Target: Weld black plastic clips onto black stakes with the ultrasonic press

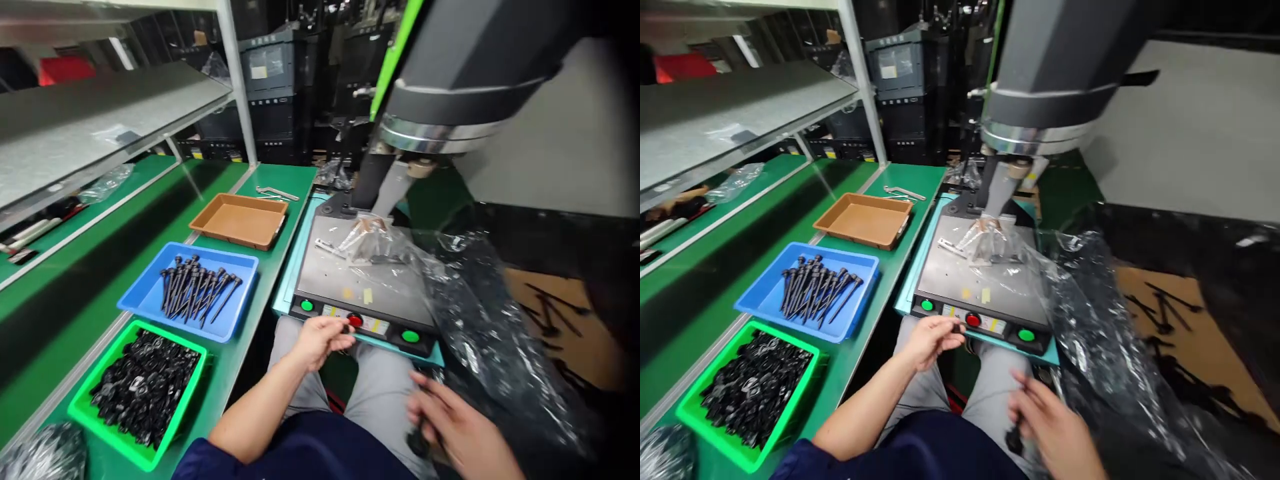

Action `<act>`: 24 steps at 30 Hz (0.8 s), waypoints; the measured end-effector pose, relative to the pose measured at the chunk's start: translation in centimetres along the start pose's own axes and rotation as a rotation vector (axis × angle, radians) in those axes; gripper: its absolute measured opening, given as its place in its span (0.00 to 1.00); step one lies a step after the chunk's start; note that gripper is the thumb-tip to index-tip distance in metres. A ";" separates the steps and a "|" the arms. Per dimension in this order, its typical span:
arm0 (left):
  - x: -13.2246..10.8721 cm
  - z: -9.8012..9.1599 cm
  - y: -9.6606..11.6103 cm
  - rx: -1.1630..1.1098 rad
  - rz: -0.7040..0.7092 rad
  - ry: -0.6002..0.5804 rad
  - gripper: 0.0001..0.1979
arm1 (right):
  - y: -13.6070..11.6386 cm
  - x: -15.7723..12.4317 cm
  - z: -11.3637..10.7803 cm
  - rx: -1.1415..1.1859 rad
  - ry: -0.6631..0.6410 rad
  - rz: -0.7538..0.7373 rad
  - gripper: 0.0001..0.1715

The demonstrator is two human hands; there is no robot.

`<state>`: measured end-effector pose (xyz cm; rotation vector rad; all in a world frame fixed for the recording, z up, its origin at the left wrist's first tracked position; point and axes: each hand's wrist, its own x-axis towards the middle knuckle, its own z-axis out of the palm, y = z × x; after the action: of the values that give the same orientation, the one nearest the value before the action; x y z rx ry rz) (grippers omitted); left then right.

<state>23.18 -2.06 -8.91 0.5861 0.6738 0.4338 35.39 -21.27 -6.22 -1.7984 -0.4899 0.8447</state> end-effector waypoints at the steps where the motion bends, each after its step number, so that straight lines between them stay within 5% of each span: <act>1: -0.3 -0.1 0.5 -0.019 0.035 0.012 0.19 | -0.3 0.4 1.0 0.021 -0.105 0.010 0.32; 2: -0.5 -0.2 1.1 -0.033 0.065 0.020 0.18 | -0.6 0.8 2.0 0.048 -0.262 0.018 0.36; 4: -1.0 -0.3 2.0 -0.043 0.112 0.020 0.16 | -1.0 1.6 3.9 0.059 -0.370 -0.028 0.32; 8: -1.7 0.0 2.8 -0.034 0.149 0.000 0.15 | -1.0 2.3 5.9 0.077 -0.421 -0.129 0.24; 15: -1.8 0.9 1.6 -0.087 0.078 -0.043 0.12 | -1.6 2.4 3.9 0.287 -0.045 -0.513 0.08; 19: -1.7 1.5 1.3 -0.117 0.047 -0.048 0.12 | -1.6 2.2 3.5 0.205 0.018 -0.629 0.01; 24: -1.8 2.0 1.2 -0.110 0.061 -0.026 0.12 | -1.1 1.9 3.7 0.195 0.080 -0.672 0.06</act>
<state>23.10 -2.88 -6.09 0.5090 0.6041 0.5162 33.98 -17.20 -6.64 -1.3472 -0.8623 0.3354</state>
